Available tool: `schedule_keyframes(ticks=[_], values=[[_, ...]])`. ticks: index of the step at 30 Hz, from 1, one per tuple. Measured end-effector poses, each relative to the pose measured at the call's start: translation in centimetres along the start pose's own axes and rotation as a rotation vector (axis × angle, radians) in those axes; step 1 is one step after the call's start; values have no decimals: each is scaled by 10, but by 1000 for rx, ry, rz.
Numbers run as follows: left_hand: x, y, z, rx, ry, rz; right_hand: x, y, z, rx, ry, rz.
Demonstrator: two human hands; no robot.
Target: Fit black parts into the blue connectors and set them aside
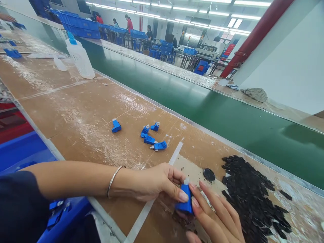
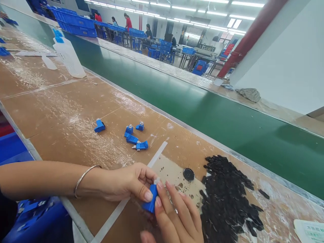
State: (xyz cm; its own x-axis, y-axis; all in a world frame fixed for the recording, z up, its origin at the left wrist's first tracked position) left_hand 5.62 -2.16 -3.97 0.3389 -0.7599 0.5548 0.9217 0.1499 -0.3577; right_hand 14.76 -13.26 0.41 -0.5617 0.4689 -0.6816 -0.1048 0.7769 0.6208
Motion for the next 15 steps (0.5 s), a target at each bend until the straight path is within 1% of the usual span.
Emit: schedule_keyframes(ticks=[2,3,4,5,6,7,8,9,10,11,12,13,15], values=[[-4,2,11,51,65,5,-5,5,3,-73,-56,-66],[-7,3,20,99,115,20,-10,7,7,-87,-93,-94],[-11,2,32,160,189,50,-17,9,15,-49,-140,-100],[-16,-1,47,240,295,108,-27,11,26,29,-199,-70],[-23,-6,64,331,447,191,-38,11,38,124,-257,-23],[-30,-12,83,432,644,303,-49,10,50,216,-316,28],[-38,-22,103,540,883,467,-57,9,60,265,-364,68],[-45,-32,121,617,1164,645,-62,7,69,286,-395,76],[-52,-40,136,635,1445,814,-63,5,77,273,-425,70],[-61,-45,146,554,1701,957,-63,4,85,264,-434,54],[-75,-48,153,384,1901,1077,-60,2,93,255,-434,27],[-92,-51,158,170,2024,1154,-56,1,100,248,-431,4],[-121,-59,162,-123,2072,1208,-47,1,112,248,-413,-33]])
Point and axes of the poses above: each hand's wrist, its own y-axis towards the middle knuckle, its own x-axis out of the palm, z = x × y, the point moved 6 cm from there along y, towards the middle knuckle, and after that the axes turned 8 degrees about y, right-handed, at the moved point
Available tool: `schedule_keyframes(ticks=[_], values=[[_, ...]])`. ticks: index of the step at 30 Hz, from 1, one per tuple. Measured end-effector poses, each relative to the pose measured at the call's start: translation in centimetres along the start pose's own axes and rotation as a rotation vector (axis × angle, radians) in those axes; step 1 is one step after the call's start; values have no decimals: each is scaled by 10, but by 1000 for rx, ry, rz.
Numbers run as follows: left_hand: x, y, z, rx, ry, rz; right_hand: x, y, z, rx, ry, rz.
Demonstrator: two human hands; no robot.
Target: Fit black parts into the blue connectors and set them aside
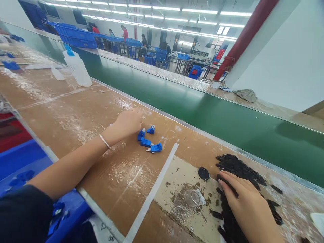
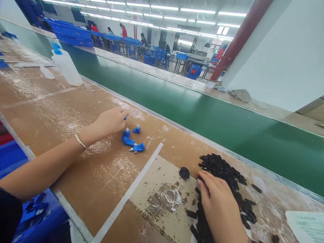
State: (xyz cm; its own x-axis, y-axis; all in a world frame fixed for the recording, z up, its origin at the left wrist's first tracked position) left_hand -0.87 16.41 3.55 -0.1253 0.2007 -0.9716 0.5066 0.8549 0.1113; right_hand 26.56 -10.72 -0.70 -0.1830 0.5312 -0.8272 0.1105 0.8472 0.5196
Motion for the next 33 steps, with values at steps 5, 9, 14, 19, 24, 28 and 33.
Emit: schedule_keyframes(ticks=[5,9,14,19,24,28,33], values=[[22,4,-30,-108,82,-118,16,8,6,48,54,-40],[12,2,-12,-8,43,-12,19,12,12,116,96,-78],[-14,-14,43,321,-170,102,23,18,21,179,140,-114],[-19,-46,77,556,-203,130,17,19,16,156,134,-72],[2,-61,92,706,-54,94,8,11,-1,18,53,-27],[5,-67,102,809,-74,141,4,0,-28,-347,-210,-16],[6,-71,109,827,-132,133,4,-4,-48,-506,-366,-52]])
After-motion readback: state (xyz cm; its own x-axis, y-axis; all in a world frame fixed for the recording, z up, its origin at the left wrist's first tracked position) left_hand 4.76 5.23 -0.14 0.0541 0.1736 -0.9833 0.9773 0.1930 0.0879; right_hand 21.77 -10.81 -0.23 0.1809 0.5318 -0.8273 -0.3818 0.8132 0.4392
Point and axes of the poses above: each hand's wrist, its own y-axis towards the middle knuckle, its own x-axis out of the palm, z = x × y, the point moved 6 cm from there along y, towards the middle knuckle, and after that the axes turned 8 degrees about y, right-handed, at the moved point
